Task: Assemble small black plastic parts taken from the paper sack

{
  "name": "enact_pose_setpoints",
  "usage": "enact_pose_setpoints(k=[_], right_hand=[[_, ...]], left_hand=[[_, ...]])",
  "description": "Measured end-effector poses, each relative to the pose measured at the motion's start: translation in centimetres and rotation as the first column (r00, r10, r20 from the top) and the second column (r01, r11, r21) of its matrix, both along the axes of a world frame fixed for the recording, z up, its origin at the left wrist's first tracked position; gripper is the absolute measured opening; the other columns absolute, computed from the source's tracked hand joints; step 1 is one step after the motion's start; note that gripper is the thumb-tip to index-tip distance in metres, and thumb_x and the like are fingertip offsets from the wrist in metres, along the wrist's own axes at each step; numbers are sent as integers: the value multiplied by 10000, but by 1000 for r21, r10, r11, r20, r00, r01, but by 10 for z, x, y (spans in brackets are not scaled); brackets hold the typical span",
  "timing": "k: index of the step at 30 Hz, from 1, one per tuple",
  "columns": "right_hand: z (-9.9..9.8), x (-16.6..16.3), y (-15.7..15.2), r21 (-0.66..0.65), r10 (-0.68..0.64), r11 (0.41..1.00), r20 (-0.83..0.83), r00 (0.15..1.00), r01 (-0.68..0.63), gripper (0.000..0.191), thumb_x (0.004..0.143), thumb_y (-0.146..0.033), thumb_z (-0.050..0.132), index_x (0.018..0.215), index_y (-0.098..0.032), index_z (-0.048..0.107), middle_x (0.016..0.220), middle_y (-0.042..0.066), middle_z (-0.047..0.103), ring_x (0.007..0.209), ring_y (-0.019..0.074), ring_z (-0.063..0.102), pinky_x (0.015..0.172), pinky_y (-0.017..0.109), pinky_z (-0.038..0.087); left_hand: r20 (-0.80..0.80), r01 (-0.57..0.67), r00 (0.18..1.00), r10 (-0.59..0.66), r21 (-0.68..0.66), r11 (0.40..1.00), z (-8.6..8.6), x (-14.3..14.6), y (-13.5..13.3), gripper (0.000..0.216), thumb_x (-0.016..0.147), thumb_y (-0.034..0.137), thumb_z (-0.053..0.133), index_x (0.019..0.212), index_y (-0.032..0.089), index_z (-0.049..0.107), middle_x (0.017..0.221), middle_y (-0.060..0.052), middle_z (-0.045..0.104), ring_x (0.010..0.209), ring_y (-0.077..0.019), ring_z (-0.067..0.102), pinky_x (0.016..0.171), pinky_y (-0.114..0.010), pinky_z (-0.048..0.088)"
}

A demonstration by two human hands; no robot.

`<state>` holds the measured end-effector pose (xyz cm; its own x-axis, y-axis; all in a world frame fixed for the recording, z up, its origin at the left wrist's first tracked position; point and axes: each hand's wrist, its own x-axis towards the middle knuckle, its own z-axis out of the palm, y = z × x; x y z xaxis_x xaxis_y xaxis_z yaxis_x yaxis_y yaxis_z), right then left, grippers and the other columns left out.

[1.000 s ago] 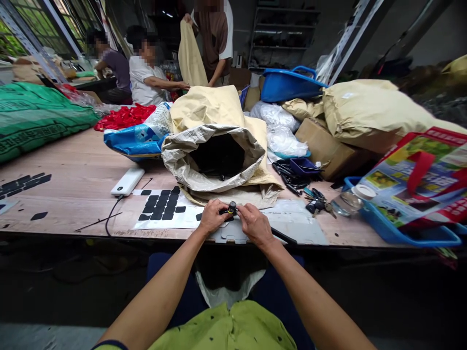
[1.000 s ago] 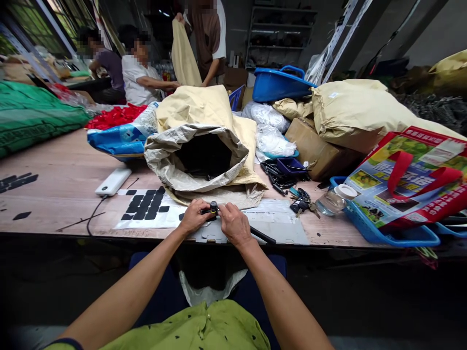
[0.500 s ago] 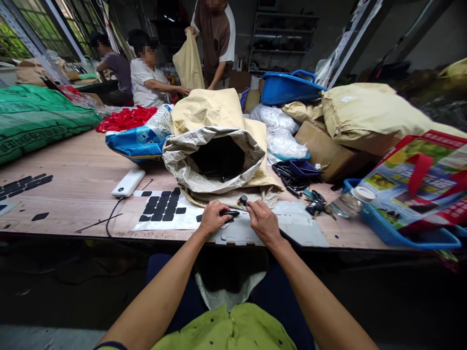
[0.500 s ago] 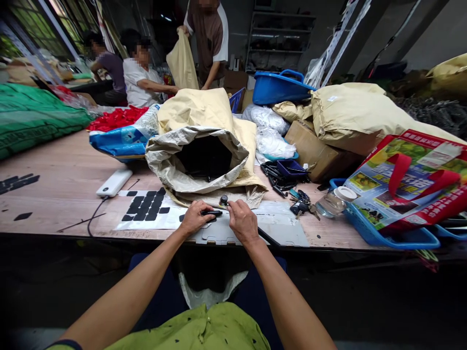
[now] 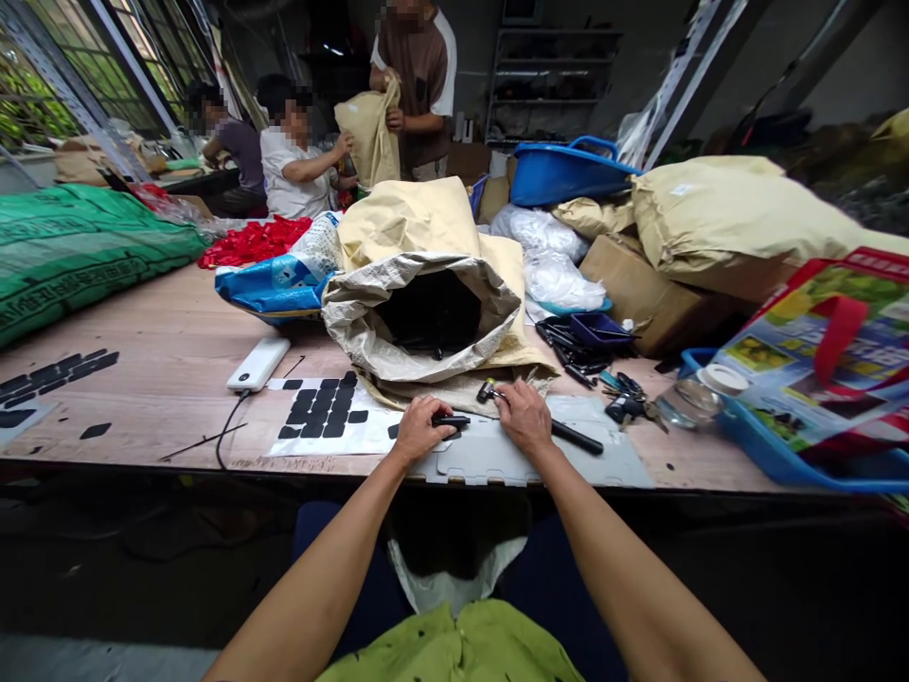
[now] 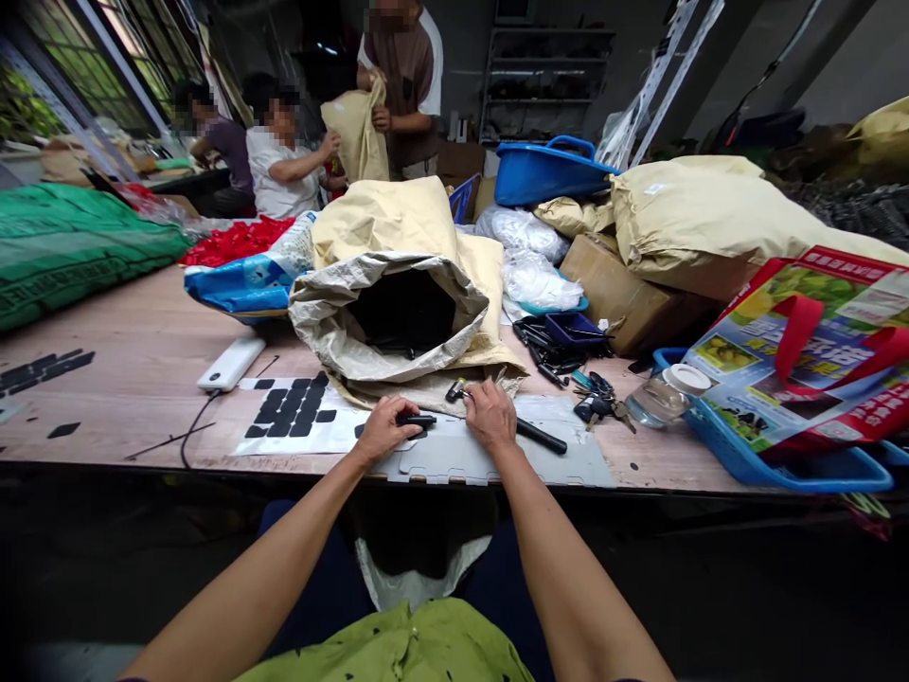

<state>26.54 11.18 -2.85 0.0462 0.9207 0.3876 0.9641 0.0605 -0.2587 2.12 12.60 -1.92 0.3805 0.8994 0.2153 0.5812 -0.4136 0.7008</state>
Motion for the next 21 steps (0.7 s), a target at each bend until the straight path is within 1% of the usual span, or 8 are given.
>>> enact_pose_setpoints(k=[2, 7, 11, 15, 18, 20, 21], right_hand=[[-2, -2, -1, 23, -16, 1000, 19, 1000, 15, 207, 934, -282, 576, 1092, -241, 704, 1015, 61, 622, 972, 217, 505, 877, 325, 367], [0, -5, -2, 14, -29, 999, 40, 999, 29, 204, 925, -294, 572, 1081, -237, 691, 1033, 66, 613, 975, 222, 490, 856, 325, 350], [1, -6, -4, 27, -38, 999, 39, 999, 37, 206, 915, -299, 574, 1074, -233, 686, 1026, 67, 603, 980, 224, 484, 863, 326, 348], [1, -5, -4, 31, -34, 999, 38, 999, 33, 200, 908, -290, 579, 1067, -228, 684, 1025, 67, 603, 985, 223, 484, 879, 327, 350], [1, -4, -3, 9, -27, 1000, 47, 999, 27, 202, 918, -281, 571, 1078, -232, 684, 1035, 67, 608, 985, 221, 487, 875, 327, 352], [1, -4, -2, -10, -26, 1000, 54, 998, 27, 197, 925, -280, 565, 1075, -235, 683, 1040, 67, 610, 982, 220, 488, 871, 327, 352], [1, -4, -2, -16, -27, 999, 58, 998, 28, 194, 927, -281, 563, 1074, -237, 682, 1042, 67, 610, 981, 220, 488, 869, 327, 352]], left_hand=[[-3, -1, 1000, 1, 4, 1000, -1, 0, 0, 169, 756, 192, 770, 908, 221, 701, 946, -13, 698, 929, -224, 545, 847, -335, 425], [32, -2, 1000, 1, 12, 1000, -4, -2, -1, 164, 766, 193, 762, 915, 223, 703, 950, -17, 703, 942, -231, 557, 862, -346, 433], [116, -24, 993, 27, -31, 999, -5, -4, -2, 176, 769, 178, 744, 934, 223, 700, 928, -18, 692, 917, -223, 577, 843, -338, 455], [147, -52, 987, 62, -65, 996, -7, -3, 0, 186, 748, 173, 747, 920, 219, 692, 893, -17, 667, 884, -214, 591, 825, -330, 473], [181, -49, 982, 59, -62, 997, 1, -2, -6, 179, 760, 209, 748, 928, 216, 688, 898, -22, 659, 874, -209, 596, 827, -334, 480], [226, -4, 974, 15, -49, 999, 12, -1, -20, 178, 792, 229, 732, 963, 215, 687, 947, -34, 667, 909, -209, 604, 855, -337, 479], [245, 43, 969, -30, -48, 998, 17, 0, -32, 177, 812, 237, 719, 985, 216, 686, 973, -39, 674, 929, -209, 610, 868, -335, 477]])
